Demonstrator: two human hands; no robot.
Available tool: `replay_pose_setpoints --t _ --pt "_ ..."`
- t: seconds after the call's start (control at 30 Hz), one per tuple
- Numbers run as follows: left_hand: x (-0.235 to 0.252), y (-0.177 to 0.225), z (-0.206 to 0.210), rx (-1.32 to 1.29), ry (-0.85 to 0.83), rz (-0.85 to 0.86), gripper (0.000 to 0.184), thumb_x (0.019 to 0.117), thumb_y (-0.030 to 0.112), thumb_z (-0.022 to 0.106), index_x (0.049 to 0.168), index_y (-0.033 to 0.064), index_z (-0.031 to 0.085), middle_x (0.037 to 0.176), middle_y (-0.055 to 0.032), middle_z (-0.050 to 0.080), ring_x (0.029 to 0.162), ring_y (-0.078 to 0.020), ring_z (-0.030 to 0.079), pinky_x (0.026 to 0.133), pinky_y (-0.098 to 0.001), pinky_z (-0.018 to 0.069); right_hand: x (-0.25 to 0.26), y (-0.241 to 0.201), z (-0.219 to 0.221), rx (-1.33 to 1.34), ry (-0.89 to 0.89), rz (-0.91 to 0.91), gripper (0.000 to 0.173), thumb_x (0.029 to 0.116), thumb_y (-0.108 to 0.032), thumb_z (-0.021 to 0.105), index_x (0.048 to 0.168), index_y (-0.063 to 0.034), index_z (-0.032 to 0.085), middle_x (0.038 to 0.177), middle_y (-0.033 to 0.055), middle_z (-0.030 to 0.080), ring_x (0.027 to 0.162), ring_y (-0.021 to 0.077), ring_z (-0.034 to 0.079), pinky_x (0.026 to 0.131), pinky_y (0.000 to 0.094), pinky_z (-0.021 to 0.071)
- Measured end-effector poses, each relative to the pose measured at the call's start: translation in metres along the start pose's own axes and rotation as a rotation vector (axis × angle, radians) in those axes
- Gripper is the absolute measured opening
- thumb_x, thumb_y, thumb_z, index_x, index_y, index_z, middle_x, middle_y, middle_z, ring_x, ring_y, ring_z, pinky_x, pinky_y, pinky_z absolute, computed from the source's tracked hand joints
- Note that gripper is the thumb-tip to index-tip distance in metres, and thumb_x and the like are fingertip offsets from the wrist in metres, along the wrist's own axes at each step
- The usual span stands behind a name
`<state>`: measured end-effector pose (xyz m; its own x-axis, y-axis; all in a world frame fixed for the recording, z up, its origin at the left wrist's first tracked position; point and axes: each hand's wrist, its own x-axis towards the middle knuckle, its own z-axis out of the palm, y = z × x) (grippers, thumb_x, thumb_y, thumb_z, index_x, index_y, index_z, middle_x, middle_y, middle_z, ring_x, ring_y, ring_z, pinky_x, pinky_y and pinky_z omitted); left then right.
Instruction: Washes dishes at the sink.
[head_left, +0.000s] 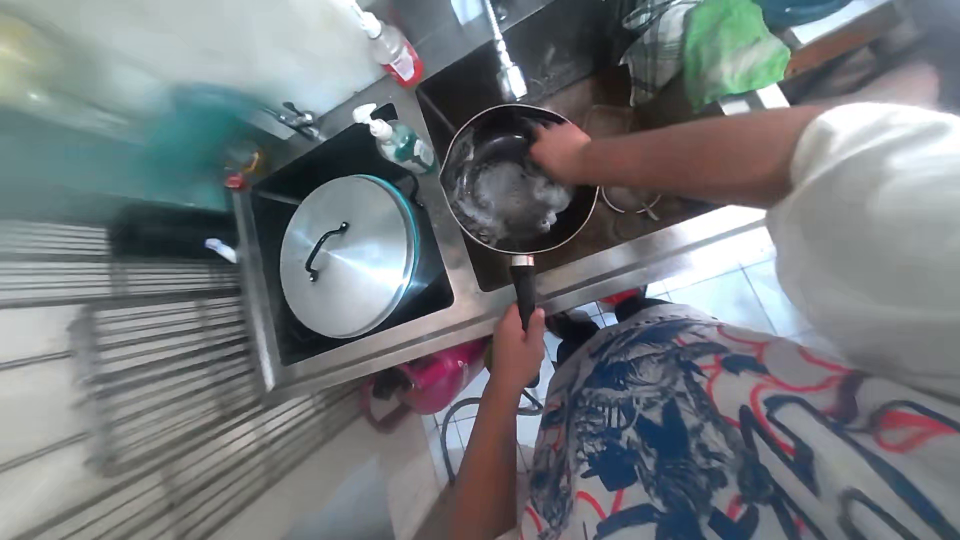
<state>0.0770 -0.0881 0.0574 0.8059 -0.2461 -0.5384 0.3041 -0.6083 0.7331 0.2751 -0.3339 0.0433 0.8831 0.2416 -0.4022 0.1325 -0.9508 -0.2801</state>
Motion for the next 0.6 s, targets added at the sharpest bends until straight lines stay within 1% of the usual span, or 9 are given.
replay_pose_setpoints --t 0.07,0.1,0.17,0.23,0.33,0.4,0.43,0.5,0.6 --pt "0.004 -0.002 0.001 -0.010 -0.007 -0.005 0.025 0.1066 0.022 0.050 0.113 -0.0014 0.057 0.066 -0.0029 0.055 0.051 -0.0144 0.056 0.053 -0.0336 0.0547 -0.023 -0.006 0.025 0.054 -0.079 -0.042 0.029 0.0842 -0.012 0.081 0.109 0.0003 0.071 0.121 0.0288 0.065 0.108 0.0495 0.065 0.084 0.0692 0.0532" --pt "0.006 -0.002 0.001 0.000 -0.021 -0.010 0.025 0.1067 0.022 0.050 0.113 -0.0012 0.057 0.067 -0.0032 0.054 0.051 -0.0148 0.056 0.053 -0.0339 0.0546 -0.031 -0.014 0.040 0.093 -0.079 -0.110 0.028 0.0841 -0.014 0.082 0.108 -0.0018 0.073 0.119 0.0251 0.067 0.107 0.0464 0.066 0.085 0.0675 0.0539" --pt "0.007 0.001 0.003 0.054 -0.064 -0.036 0.027 0.1073 0.023 0.050 0.116 -0.0017 0.057 0.070 -0.0051 0.056 0.054 -0.0160 0.058 0.056 -0.0355 0.0553 -0.031 -0.037 0.062 0.164 -0.025 -0.292 0.023 0.0832 -0.012 0.082 0.104 -0.0064 0.076 0.121 0.0201 0.067 0.106 0.0420 0.067 0.085 0.0654 0.0554" --pt "0.005 0.005 0.007 0.104 -0.097 -0.064 0.030 0.1076 0.024 0.050 0.120 -0.0028 0.057 0.074 -0.0074 0.058 0.058 -0.0174 0.059 0.060 -0.0371 0.0558 -0.014 -0.056 0.058 0.196 0.058 -0.389 0.024 0.0836 -0.006 0.079 0.107 -0.0066 0.076 0.129 0.0208 0.064 0.112 0.0428 0.065 0.087 0.0657 0.0547" --pt "0.000 0.011 0.010 0.116 -0.094 -0.044 0.031 0.1072 0.023 0.050 0.120 -0.0042 0.057 0.075 -0.0080 0.058 0.058 -0.0166 0.059 0.060 -0.0361 0.0560 0.019 -0.056 0.013 0.083 0.117 -0.316 0.030 0.0891 0.006 0.070 0.119 0.0002 0.072 0.150 0.0236 0.050 0.133 0.0466 0.052 0.096 0.0648 0.0517" --pt "-0.003 0.009 0.010 0.089 -0.061 -0.018 0.030 0.1066 0.023 0.050 0.118 -0.0041 0.057 0.073 -0.0067 0.058 0.057 -0.0157 0.059 0.059 -0.0351 0.0556 0.033 -0.036 -0.012 -0.041 0.147 -0.267 0.027 0.0922 0.006 0.067 0.119 0.0027 0.071 0.151 0.0254 0.046 0.134 0.0482 0.049 0.097 0.0634 0.0517" --pt "-0.004 0.007 0.009 0.074 -0.042 -0.005 0.030 0.1064 0.023 0.050 0.117 -0.0039 0.058 0.072 -0.0060 0.057 0.056 -0.0152 0.058 0.058 -0.0347 0.0555 0.033 -0.024 -0.018 -0.089 0.154 -0.249 0.024 0.0931 0.005 0.066 0.117 0.0037 0.071 0.150 0.0271 0.047 0.133 0.0493 0.050 0.098 0.0639 0.0507" --pt "-0.004 0.005 0.006 0.038 -0.014 0.008 0.029 0.1063 0.024 0.050 0.115 -0.0026 0.058 0.070 -0.0044 0.057 0.054 -0.0141 0.058 0.056 -0.0335 0.0550 0.021 -0.008 -0.019 -0.127 0.107 -0.148 0.020 0.0933 0.003 0.067 0.113 0.0057 0.071 0.144 0.0314 0.050 0.127 0.0524 0.054 0.093 0.0664 0.0524" --pt "-0.001 0.003 0.003 0.019 -0.009 0.002 0.027 0.1065 0.023 0.051 0.116 -0.0014 0.058 0.070 -0.0041 0.056 0.054 -0.0143 0.057 0.056 -0.0337 0.0543 -0.020 -0.010 -0.004 -0.056 -0.124 0.014 0.026 0.0887 -0.004 0.075 0.111 0.0068 0.069 0.125 0.0339 0.061 0.115 0.0540 0.060 0.088 0.0705 0.0516"
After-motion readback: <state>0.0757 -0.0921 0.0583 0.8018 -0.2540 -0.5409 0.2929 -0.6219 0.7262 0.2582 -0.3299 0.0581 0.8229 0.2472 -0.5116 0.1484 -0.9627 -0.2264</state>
